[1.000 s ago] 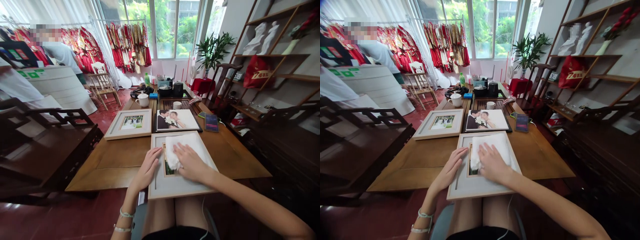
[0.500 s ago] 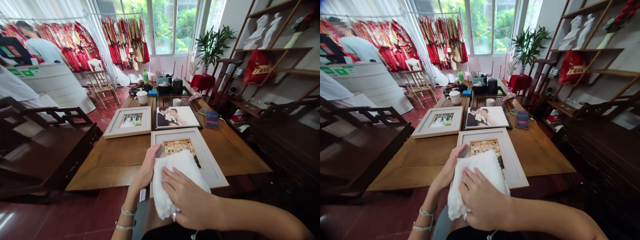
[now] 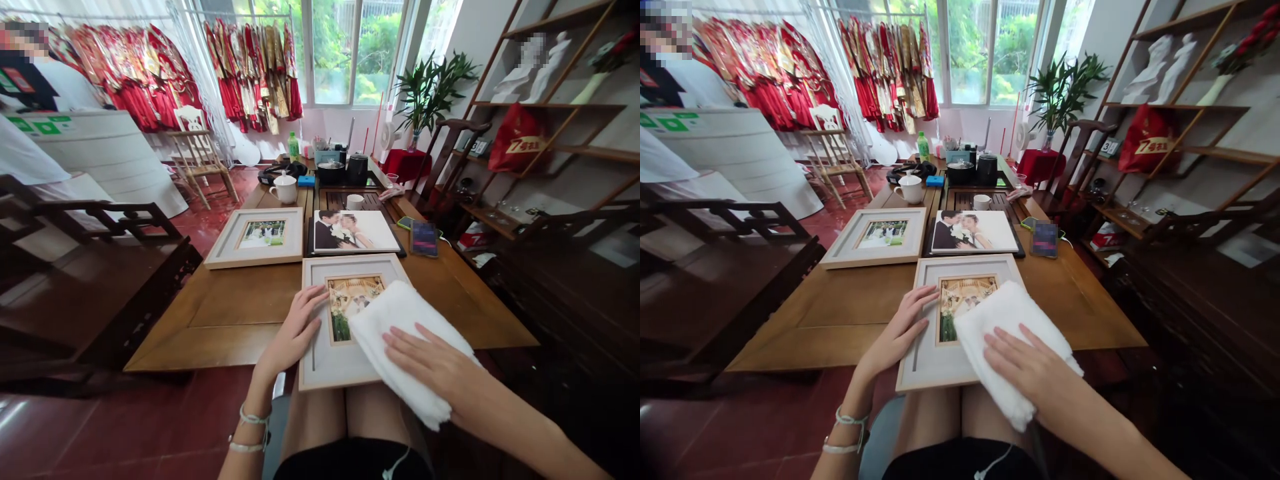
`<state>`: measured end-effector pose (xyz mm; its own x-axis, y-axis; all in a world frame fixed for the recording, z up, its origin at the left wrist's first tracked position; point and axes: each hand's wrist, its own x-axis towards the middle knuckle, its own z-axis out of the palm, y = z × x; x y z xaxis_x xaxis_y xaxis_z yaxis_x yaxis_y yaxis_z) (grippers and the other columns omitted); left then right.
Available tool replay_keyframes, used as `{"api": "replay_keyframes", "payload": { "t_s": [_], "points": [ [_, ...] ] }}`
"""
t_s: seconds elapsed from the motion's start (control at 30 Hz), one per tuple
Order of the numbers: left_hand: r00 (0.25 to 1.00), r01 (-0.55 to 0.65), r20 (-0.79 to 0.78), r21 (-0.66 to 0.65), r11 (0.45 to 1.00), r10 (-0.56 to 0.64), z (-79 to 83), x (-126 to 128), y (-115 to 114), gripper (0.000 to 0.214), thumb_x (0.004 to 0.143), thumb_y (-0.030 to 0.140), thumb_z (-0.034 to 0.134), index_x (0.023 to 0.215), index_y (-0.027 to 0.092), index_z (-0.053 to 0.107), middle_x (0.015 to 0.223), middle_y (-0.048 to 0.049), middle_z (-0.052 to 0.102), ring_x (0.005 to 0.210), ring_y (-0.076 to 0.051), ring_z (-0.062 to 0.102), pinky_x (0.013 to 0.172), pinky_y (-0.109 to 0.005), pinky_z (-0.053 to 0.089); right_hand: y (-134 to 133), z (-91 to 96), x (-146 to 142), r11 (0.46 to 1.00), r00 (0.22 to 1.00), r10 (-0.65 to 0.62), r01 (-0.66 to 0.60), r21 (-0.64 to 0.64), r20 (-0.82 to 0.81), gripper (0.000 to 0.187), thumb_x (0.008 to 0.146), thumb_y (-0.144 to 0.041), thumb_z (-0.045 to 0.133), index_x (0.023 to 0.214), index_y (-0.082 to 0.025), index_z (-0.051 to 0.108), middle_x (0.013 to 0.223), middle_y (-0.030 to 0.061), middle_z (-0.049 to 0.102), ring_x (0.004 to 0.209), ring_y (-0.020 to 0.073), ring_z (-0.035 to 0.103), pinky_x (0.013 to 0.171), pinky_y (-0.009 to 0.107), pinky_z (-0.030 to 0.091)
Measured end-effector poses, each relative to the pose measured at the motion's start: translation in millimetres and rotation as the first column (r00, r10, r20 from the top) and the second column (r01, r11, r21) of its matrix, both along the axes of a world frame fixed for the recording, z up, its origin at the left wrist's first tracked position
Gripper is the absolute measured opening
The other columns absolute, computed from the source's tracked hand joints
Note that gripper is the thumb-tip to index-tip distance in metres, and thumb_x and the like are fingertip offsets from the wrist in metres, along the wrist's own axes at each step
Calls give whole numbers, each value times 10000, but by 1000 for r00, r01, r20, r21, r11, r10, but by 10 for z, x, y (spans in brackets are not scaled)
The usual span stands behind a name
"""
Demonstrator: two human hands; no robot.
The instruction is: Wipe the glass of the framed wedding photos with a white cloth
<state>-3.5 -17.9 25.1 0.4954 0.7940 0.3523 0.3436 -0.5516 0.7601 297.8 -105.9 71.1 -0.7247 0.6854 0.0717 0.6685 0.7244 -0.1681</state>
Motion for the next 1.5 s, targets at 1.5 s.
{"api": "replay_keyframes", "payload": {
  "t_s": [1.5],
  "points": [
    [996, -41, 81, -7, 999, 42, 4, 26, -13, 495, 794, 64, 490, 1261, 224, 539, 1335, -80, 523, 1335, -252, 364, 1151, -476, 262, 1326, 54, -614, 993, 995, -84, 78, 94, 59, 694, 628, 94, 469, 1300, -73, 517, 1420, 208, 479, 1373, 344, 351, 1068, 564, 345]
  ]
}}
